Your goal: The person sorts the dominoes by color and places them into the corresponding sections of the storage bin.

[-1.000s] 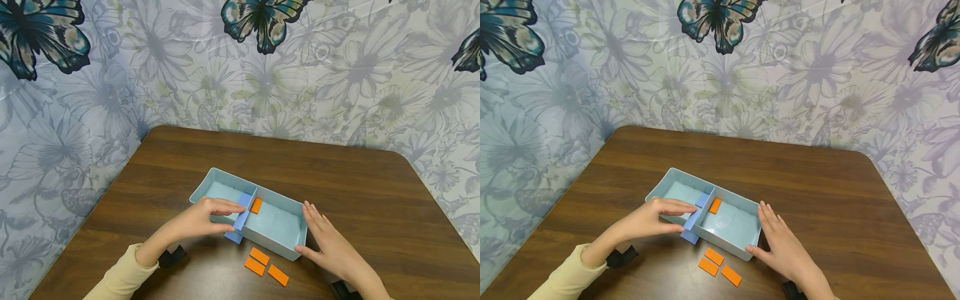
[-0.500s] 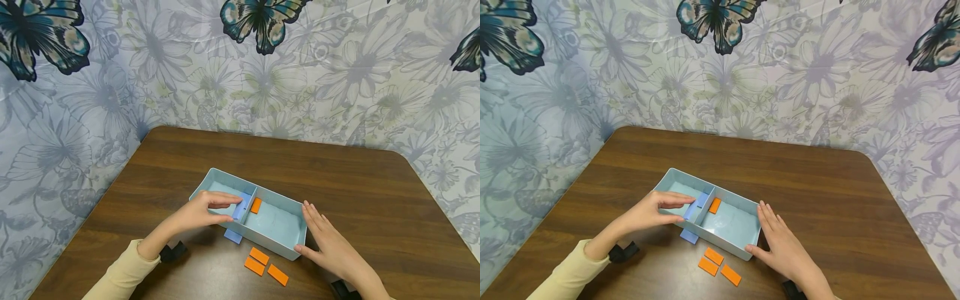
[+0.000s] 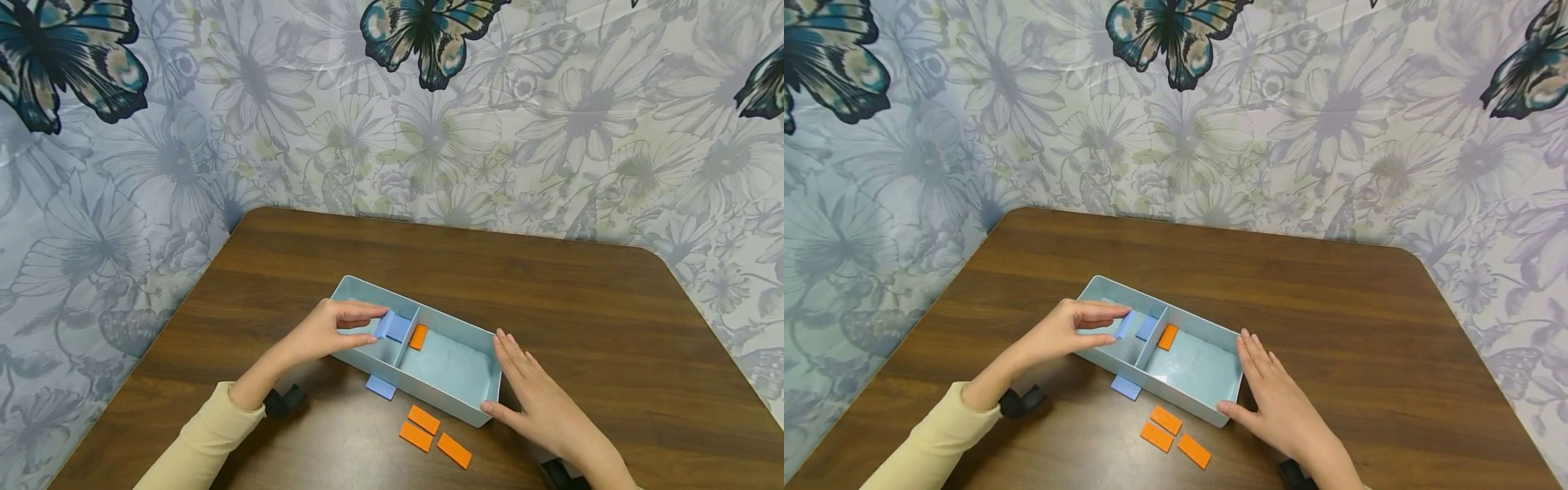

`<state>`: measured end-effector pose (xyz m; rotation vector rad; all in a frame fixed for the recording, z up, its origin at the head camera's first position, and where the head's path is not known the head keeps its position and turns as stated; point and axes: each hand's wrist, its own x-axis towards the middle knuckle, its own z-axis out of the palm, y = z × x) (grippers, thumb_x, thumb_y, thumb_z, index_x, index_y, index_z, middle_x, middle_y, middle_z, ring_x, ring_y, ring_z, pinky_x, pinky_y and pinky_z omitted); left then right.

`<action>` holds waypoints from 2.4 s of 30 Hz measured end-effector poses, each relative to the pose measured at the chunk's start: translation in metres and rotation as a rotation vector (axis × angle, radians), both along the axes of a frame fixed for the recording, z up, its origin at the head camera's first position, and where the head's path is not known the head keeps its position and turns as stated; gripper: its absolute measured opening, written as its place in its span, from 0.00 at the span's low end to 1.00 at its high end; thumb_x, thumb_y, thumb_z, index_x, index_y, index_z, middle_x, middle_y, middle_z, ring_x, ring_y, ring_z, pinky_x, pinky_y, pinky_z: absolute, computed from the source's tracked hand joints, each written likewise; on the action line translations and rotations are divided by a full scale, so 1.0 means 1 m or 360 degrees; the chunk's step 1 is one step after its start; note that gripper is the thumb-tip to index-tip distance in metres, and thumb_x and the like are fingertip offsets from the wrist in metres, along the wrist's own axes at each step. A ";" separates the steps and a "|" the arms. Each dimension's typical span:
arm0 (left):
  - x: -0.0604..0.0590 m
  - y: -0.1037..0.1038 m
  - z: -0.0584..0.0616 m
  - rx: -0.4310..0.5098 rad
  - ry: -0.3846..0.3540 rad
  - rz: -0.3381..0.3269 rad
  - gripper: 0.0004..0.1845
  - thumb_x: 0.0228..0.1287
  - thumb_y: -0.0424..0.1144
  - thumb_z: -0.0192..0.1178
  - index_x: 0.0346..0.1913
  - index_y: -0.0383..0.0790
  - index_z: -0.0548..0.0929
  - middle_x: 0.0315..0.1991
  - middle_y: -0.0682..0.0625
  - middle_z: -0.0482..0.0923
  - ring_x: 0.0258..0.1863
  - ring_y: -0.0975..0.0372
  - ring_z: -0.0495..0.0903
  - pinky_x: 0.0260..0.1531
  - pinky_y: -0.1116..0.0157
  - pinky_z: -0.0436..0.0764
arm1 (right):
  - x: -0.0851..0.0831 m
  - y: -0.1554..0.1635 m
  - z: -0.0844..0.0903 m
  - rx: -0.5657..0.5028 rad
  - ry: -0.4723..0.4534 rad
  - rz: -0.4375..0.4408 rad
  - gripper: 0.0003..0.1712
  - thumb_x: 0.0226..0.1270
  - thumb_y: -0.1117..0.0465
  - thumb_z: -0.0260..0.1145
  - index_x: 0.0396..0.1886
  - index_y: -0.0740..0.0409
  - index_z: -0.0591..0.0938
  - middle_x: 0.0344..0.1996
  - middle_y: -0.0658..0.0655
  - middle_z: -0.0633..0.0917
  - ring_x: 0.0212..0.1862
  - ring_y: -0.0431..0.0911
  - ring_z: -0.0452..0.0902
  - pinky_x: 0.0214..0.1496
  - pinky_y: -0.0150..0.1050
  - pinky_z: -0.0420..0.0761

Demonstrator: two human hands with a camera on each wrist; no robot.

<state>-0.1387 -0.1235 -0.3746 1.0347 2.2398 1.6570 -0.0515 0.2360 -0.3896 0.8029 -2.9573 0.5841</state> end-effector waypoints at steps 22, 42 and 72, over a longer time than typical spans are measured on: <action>-0.027 0.001 -0.008 -0.0184 0.0074 0.0041 0.24 0.57 0.33 0.66 0.57 0.29 0.77 0.53 0.41 0.77 0.52 0.48 0.76 0.47 0.60 0.75 | 0.000 0.000 -0.001 0.0006 0.0027 0.0014 0.52 0.62 0.38 0.60 0.74 0.60 0.47 0.73 0.56 0.46 0.71 0.51 0.43 0.67 0.31 0.33; -0.037 0.007 -0.011 -0.0622 0.0278 0.0042 0.22 0.57 0.32 0.66 0.56 0.30 0.78 0.53 0.43 0.77 0.53 0.56 0.75 0.49 0.63 0.75 | 0.000 0.000 0.000 0.0013 0.0016 0.0024 0.53 0.63 0.38 0.60 0.74 0.60 0.47 0.73 0.55 0.45 0.71 0.51 0.42 0.67 0.31 0.33; -0.044 0.022 -0.017 -0.1106 0.0662 -0.0096 0.14 0.52 0.27 0.68 0.44 0.31 0.85 0.41 0.45 0.83 0.38 0.58 0.82 0.37 0.65 0.80 | 0.000 0.001 -0.001 0.0004 0.0014 0.0014 0.52 0.63 0.38 0.59 0.74 0.59 0.47 0.73 0.55 0.46 0.71 0.50 0.42 0.67 0.31 0.34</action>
